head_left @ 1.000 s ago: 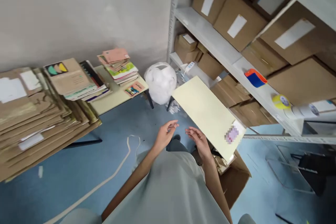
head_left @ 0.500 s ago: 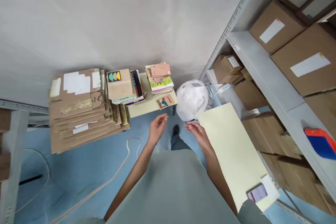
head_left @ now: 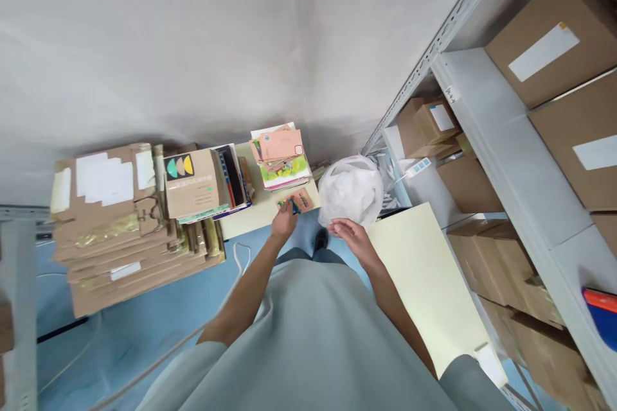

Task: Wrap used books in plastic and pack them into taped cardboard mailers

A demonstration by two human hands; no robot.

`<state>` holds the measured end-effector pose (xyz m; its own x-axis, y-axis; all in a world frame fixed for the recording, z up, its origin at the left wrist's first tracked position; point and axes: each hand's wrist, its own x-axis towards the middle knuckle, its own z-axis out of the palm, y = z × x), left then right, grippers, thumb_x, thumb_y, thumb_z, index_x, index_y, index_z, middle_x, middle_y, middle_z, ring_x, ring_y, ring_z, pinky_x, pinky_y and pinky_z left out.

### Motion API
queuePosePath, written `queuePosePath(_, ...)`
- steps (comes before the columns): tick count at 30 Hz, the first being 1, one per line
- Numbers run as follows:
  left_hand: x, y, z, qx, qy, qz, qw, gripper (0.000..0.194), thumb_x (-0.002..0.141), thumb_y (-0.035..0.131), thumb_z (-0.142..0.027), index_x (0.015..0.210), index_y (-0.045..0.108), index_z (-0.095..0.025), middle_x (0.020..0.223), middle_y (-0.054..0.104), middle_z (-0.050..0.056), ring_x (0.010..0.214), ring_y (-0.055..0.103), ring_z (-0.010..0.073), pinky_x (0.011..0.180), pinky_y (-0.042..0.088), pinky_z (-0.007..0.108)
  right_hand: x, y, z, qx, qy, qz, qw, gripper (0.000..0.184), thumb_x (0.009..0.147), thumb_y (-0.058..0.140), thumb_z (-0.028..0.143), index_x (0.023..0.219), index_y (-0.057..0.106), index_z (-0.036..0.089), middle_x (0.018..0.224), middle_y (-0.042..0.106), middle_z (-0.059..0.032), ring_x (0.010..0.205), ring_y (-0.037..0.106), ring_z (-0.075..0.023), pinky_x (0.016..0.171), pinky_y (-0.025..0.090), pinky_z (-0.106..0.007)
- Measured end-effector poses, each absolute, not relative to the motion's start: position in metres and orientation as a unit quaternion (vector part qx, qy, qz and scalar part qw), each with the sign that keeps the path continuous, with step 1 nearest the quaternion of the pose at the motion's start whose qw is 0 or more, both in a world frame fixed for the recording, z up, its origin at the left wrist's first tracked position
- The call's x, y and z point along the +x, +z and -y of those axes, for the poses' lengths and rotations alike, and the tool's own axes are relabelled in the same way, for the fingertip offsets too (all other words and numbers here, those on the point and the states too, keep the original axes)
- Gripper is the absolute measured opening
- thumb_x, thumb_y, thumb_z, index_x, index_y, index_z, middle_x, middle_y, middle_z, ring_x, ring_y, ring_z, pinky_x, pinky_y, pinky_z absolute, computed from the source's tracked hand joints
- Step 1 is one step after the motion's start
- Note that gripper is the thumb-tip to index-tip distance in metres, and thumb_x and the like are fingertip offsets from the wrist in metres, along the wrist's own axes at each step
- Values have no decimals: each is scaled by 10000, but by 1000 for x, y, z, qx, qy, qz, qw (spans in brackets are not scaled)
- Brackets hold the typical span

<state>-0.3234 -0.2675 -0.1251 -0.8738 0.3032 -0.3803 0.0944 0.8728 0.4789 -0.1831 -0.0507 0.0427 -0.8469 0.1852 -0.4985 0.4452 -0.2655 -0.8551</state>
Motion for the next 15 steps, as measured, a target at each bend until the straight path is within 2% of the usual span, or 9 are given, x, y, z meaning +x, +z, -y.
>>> queuePosePath(5, -333, -136, 268, 166, 195, -930, 263, 739, 942, 541, -80, 1676, 456, -72, 1770, 433, 283, 1613, 499, 399, 1252, 509, 532, -184, 49, 53, 289, -740, -604, 66, 581, 824, 868, 758, 1129, 827, 265, 1171, 873, -109, 1144, 821, -334, 1132, 605, -521)
queuePosePath(10, -331, -137, 277, 238, 161, -924, 251, 550, 1028, 477, -142, 1558, 570, -28, 1698, 489, 357, 1613, 485, 441, 1270, 469, 567, -175, 60, 65, 320, -726, -608, 39, 575, 858, 843, 747, 1161, 819, 260, 1195, 873, -112, 1141, 815, -317, 1106, 603, -504)
queuePosePath(13, -326, -133, 284, 261, 156, -920, 247, 497, 1056, 433, -165, 1498, 617, -33, 1654, 530, 373, 1554, 548, 457, 1212, 523, 575, -165, 64, 77, 329, -722, -608, 18, 567, 877, 828, 742, 1173, 817, 259, 1207, 870, -112, 1149, 809, -314, 1090, 602, -496)
queuePosePath(15, -324, -130, 290, 272, 146, -917, 254, 495, 1046, 396, -130, 1471, 632, -37, 1636, 552, 369, 1518, 584, 439, 1137, 582, 541, -158, 65, 86, 334, -722, -606, 4, 569, 881, 825, 744, 1180, 818, 260, 1206, 870, -111, 1145, 808, -314, 1090, 603, -499)
